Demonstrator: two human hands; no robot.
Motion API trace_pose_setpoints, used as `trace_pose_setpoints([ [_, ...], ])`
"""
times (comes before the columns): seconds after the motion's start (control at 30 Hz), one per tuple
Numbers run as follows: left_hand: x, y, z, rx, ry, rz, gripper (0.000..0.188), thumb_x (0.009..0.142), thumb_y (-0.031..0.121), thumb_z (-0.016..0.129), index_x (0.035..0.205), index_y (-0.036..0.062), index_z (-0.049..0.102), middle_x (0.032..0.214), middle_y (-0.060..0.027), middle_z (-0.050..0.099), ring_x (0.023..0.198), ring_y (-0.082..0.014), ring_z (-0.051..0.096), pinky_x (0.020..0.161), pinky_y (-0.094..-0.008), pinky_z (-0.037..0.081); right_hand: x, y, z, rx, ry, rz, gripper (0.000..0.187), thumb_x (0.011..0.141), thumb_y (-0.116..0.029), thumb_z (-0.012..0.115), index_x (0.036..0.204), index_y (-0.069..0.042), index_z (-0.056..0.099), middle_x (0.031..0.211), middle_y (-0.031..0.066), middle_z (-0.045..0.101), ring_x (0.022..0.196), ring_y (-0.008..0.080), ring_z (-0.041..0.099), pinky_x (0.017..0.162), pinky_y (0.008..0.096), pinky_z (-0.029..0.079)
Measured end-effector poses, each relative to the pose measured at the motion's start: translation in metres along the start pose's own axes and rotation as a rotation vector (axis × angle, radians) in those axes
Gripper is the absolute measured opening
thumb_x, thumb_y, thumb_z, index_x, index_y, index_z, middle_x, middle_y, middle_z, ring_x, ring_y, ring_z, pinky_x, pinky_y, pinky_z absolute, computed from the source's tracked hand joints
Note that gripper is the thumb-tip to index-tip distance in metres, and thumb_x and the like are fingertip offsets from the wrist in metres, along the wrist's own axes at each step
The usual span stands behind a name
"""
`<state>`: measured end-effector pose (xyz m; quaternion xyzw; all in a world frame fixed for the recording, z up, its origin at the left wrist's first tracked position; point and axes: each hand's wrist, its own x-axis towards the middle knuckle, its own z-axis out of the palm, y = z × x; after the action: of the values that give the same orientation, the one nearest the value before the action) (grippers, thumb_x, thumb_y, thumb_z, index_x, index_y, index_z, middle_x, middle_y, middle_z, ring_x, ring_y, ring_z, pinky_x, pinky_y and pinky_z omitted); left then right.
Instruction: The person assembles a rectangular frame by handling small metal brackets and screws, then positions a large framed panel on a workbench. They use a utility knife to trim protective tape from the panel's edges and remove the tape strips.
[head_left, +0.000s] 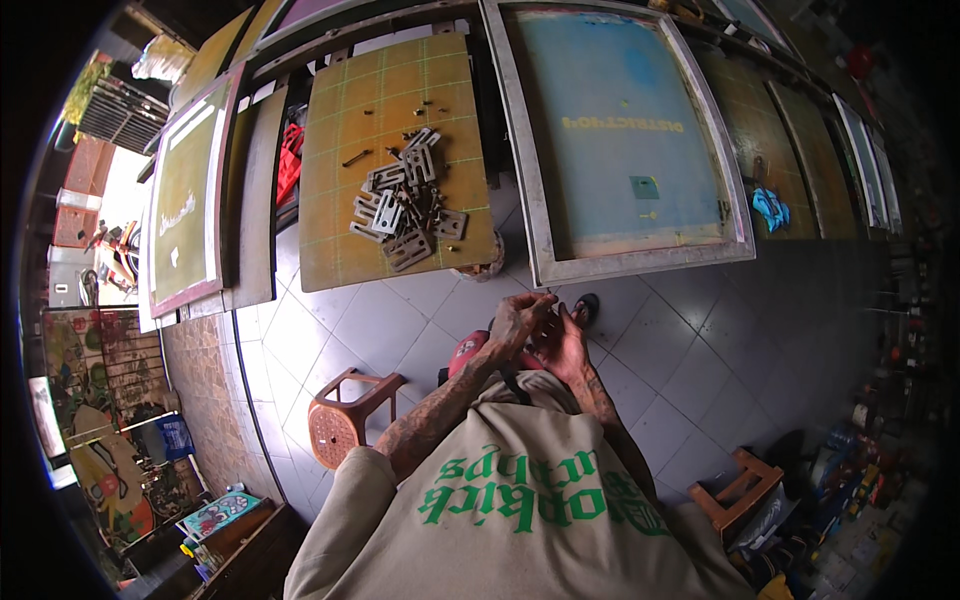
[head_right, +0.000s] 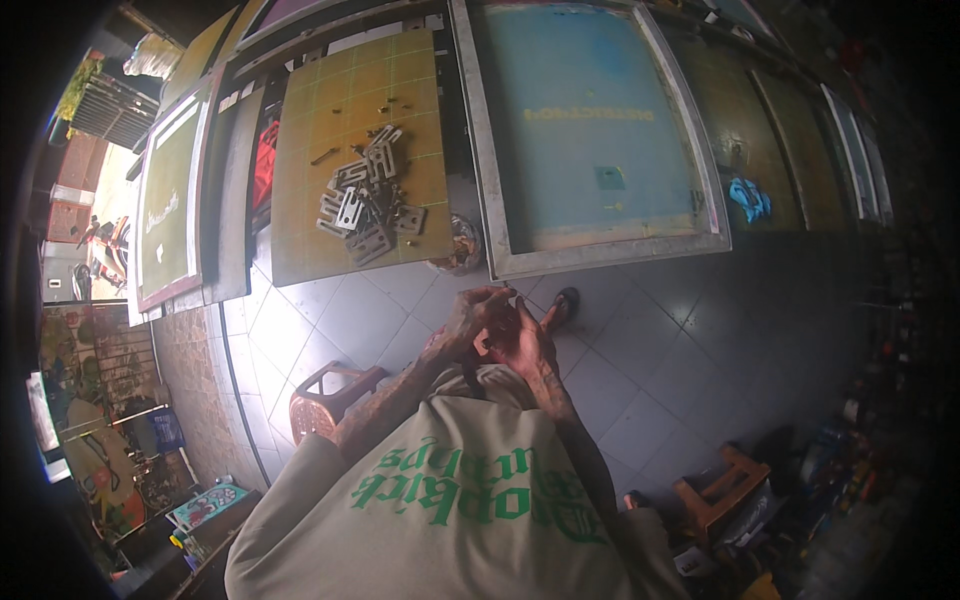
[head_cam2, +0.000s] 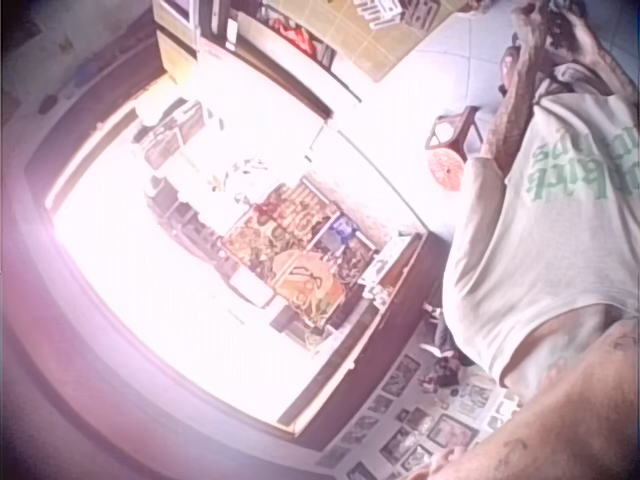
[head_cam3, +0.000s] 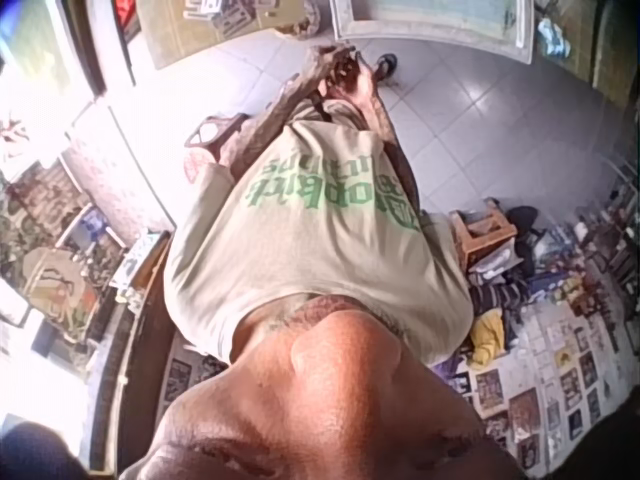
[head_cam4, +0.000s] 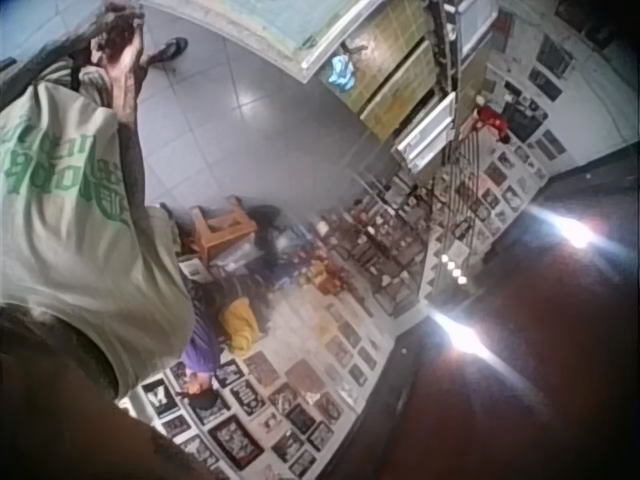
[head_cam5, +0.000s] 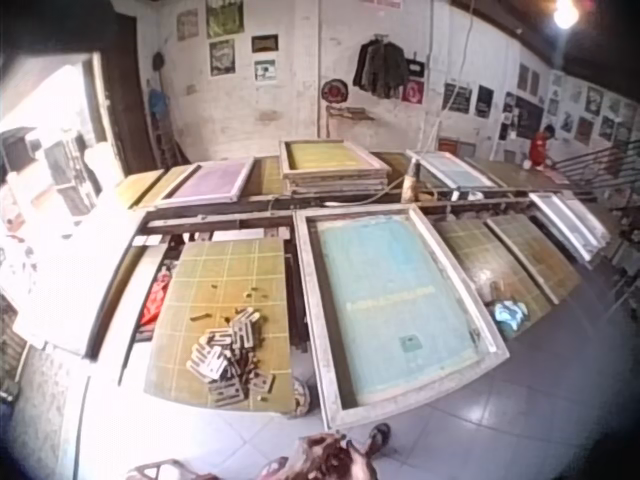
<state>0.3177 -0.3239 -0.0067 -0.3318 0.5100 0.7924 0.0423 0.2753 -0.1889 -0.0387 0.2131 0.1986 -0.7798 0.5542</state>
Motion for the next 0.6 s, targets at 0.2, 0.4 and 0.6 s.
trace_pose_setpoints([
  [0.2, -0.005, 0.007, 0.002, -0.006, 0.031, -0.012, 0.026, 0.090, 0.027, 0.067, 0.091, 0.0011, 0.068, 0.073, -0.0014, 0.065, 0.059, -0.0078, 0.057, 0.053, -0.0232, 0.047, 0.012, 0.004, -0.025, -0.044, 0.017, -0.071, 0.027, 0.097, -0.030, 0.050, 0.119, -0.015, 0.057, 0.111, 0.0015, 0.063, 0.099, 0.0186, 0.062, 0.095, 0.0482, 0.045],
  [0.4, -0.005, 0.011, 0.007, -0.014, 0.089, 0.024, 0.025, 0.088, 0.022, 0.070, 0.087, -0.0035, 0.067, 0.077, -0.0054, 0.068, 0.067, -0.0098, 0.062, 0.058, -0.0241, 0.051, 0.036, 0.017, -0.087, -1.141, 0.231, -0.637, 0.025, 0.091, -0.024, 0.058, 0.113, -0.012, 0.057, 0.099, -0.0007, 0.061, 0.080, 0.0136, 0.055, 0.078, 0.0382, 0.032],
  [0.6, 0.000, 0.009, 0.002, 0.008, 0.055, -0.022, 0.024, 0.091, 0.019, 0.067, 0.089, -0.0047, 0.067, 0.079, -0.0083, 0.069, 0.070, -0.0103, 0.064, 0.063, -0.0242, 0.051, 0.016, 0.004, -0.043, -0.632, 0.154, -0.358, 0.019, 0.093, -0.018, 0.057, 0.110, -0.010, 0.058, 0.094, 0.0008, 0.063, 0.082, 0.0151, 0.058, 0.094, 0.0436, 0.034],
])
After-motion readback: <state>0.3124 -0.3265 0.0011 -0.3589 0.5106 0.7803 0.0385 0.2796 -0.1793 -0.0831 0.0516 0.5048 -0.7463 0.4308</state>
